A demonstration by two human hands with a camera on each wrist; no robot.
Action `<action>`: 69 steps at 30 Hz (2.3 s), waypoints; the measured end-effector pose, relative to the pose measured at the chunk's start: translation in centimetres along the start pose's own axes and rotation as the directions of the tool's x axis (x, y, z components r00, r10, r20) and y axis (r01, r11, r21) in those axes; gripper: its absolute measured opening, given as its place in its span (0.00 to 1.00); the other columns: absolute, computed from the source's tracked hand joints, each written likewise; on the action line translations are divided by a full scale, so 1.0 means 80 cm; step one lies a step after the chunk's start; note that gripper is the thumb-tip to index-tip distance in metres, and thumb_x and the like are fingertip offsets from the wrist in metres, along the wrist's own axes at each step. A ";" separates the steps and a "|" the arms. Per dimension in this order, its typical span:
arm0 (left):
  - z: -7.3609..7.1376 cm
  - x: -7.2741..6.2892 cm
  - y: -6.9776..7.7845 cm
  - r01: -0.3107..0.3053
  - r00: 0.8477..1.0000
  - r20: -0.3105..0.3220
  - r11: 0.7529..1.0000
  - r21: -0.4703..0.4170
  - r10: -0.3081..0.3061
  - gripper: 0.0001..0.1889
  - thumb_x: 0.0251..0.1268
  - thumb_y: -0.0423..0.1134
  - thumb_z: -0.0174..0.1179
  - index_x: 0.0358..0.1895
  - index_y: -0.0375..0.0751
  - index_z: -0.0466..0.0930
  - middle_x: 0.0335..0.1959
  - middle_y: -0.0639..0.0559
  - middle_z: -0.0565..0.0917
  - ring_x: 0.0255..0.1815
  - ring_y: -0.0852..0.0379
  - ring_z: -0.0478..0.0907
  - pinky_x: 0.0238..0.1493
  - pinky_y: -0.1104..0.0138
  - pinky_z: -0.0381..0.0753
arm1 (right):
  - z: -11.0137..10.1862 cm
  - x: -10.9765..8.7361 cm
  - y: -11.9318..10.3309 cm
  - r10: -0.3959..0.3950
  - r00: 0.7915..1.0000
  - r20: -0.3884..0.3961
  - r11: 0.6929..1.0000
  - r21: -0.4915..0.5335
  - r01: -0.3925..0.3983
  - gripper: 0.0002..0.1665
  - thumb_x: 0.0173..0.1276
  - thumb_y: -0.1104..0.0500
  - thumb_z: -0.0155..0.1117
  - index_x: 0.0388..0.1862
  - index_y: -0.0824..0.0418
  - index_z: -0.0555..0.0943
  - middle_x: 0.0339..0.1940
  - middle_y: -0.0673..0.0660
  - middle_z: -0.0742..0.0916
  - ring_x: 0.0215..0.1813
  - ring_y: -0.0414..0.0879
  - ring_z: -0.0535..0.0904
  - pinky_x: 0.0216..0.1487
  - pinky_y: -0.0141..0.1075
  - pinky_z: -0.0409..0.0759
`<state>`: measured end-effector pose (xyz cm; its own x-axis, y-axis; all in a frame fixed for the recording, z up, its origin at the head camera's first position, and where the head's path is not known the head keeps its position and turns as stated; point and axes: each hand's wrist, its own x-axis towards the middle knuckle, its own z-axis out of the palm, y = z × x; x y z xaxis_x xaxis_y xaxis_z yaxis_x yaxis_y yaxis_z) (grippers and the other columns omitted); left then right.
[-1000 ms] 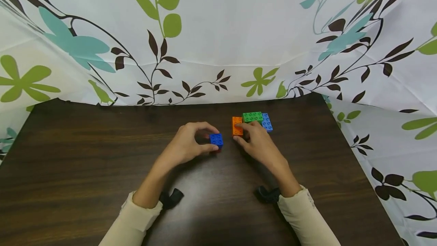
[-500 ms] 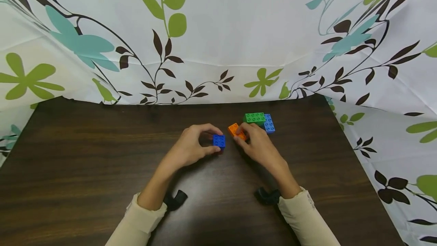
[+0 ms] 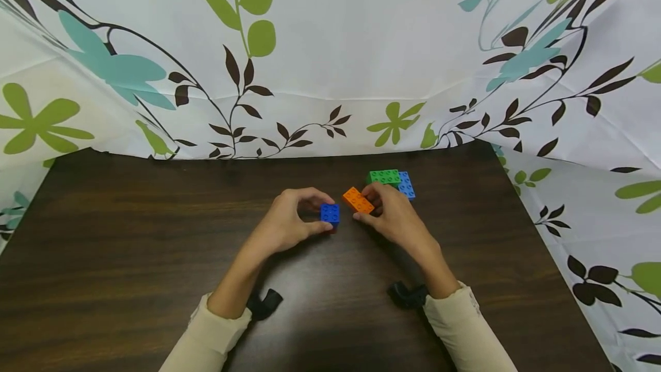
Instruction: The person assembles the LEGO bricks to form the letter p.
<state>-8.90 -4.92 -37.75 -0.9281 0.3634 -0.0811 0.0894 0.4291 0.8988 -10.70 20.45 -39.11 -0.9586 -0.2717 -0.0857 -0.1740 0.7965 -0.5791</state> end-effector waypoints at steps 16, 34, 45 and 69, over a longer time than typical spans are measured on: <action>-0.004 0.004 -0.008 0.016 1.000 0.011 0.999 -0.042 -0.016 0.19 0.57 0.34 0.82 0.53 0.46 0.91 0.44 0.48 0.92 0.49 0.49 0.87 0.60 0.48 0.83 | -0.001 0.001 0.003 0.048 0.999 0.016 0.999 0.001 -0.048 0.24 0.67 0.63 0.80 0.60 0.66 0.83 0.55 0.64 0.89 0.52 0.56 0.87 0.59 0.52 0.88; -0.008 0.007 -0.014 0.016 0.999 0.030 0.999 -0.046 -0.014 0.19 0.60 0.35 0.81 0.54 0.45 0.90 0.48 0.46 0.92 0.54 0.44 0.89 0.65 0.43 0.81 | -0.010 0.002 0.001 0.028 0.999 0.017 0.999 0.031 -0.029 0.24 0.69 0.61 0.78 0.62 0.65 0.84 0.58 0.64 0.89 0.54 0.56 0.87 0.60 0.52 0.88; -0.006 0.009 -0.018 0.006 0.999 0.037 0.998 -0.059 -0.004 0.19 0.59 0.35 0.81 0.54 0.44 0.90 0.48 0.45 0.91 0.54 0.43 0.89 0.63 0.44 0.83 | -0.016 -0.002 -0.004 0.032 0.999 -0.005 0.999 0.045 -0.031 0.24 0.70 0.60 0.77 0.63 0.63 0.84 0.60 0.64 0.88 0.55 0.57 0.86 0.61 0.53 0.87; -0.005 0.007 -0.012 0.002 1.000 0.022 0.999 0.046 -0.003 0.19 0.57 0.35 0.82 0.52 0.47 0.92 0.47 0.48 0.93 0.52 0.46 0.88 0.62 0.47 0.83 | -0.029 -0.017 -0.024 -0.124 0.984 -0.130 0.988 0.079 0.135 0.25 0.71 0.64 0.76 0.65 0.65 0.84 0.62 0.65 0.86 0.54 0.57 0.87 0.58 0.51 0.89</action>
<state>-9.69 -5.49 -38.49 -0.9201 0.3806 -0.0930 0.1044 0.4671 0.8780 -9.57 20.51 -36.00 -0.9507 -0.2958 0.0930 -0.2834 0.7073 -0.6476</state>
